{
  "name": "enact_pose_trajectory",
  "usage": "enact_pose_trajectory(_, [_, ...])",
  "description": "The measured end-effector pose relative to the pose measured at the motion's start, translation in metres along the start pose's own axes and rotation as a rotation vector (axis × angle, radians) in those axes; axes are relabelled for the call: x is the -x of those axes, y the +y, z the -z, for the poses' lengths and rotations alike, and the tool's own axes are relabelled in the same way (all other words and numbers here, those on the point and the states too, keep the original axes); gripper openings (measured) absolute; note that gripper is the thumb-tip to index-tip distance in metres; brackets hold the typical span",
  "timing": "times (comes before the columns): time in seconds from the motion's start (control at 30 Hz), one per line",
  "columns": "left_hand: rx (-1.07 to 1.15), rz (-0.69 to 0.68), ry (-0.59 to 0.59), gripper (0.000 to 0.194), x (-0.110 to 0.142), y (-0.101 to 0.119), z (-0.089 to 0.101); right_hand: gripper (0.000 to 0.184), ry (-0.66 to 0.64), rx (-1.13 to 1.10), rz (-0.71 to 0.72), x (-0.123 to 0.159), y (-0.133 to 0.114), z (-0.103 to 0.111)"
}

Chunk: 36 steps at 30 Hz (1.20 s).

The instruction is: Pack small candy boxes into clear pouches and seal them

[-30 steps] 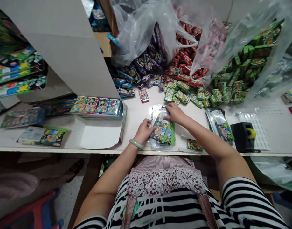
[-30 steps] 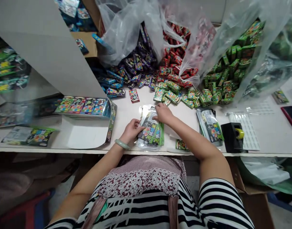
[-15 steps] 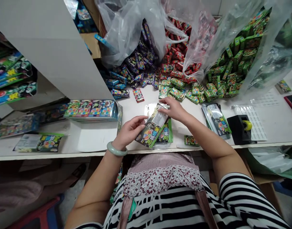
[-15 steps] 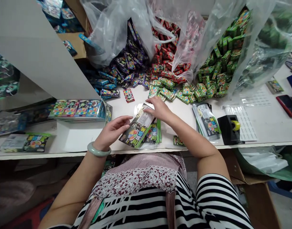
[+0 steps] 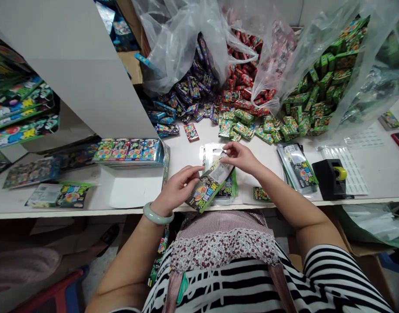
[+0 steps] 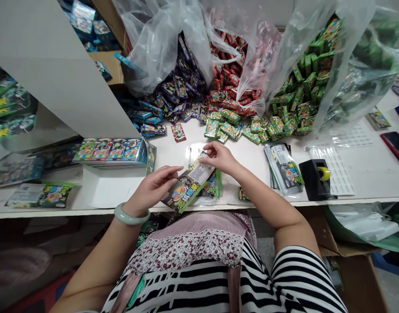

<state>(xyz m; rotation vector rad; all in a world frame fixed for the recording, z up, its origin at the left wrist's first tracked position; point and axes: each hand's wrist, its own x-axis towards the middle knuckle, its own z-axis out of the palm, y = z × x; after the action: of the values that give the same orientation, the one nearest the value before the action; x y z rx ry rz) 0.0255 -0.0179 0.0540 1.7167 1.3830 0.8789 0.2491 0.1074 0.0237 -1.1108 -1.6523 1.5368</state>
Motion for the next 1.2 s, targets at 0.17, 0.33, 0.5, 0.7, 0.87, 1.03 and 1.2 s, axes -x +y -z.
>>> enact_pose_trajectory(0.17, [-0.125, -0.055, 0.107, 0.033, 0.003, -0.005, 0.006, 0.045, -0.104, -0.308, -0.176, 0.010, -0.008, 0.009])
enact_pose_trajectory(0.33, [-0.236, -0.123, 0.068, 0.035, 0.003, -0.001, 0.010, 0.045, -0.040, -0.436, -0.262, 0.022, -0.006, 0.012])
enact_pose_trajectory(0.5, [-0.315, -0.143, 0.090, 0.035, -0.001, 0.003, 0.016, 0.044, -0.045, -0.484, -0.255, 0.030, -0.007, 0.009])
enact_pose_trajectory(0.7, [-0.291, -0.179, 0.089, 0.031, -0.003, 0.006, 0.017, 0.030, -0.308, -0.406, -0.268, 0.030, -0.007, 0.009])
enact_pose_trajectory(0.87, [-0.278, -0.257, 0.044, 0.031, 0.000, 0.003, 0.018, 0.025, -0.438, -0.363, -0.331, 0.022, 0.001, -0.002])
enact_pose_trajectory(1.03, [-0.469, -0.292, -0.012, 0.032, 0.001, 0.001, 0.023, 0.020, -0.433, -0.307, -0.249, 0.018, -0.007, -0.015])
enact_pose_trajectory(1.2, [-0.626, -0.276, 0.102, 0.038, -0.008, 0.008, 0.009, 0.023, -0.434, -0.257, -0.108, 0.014, -0.027, -0.015])
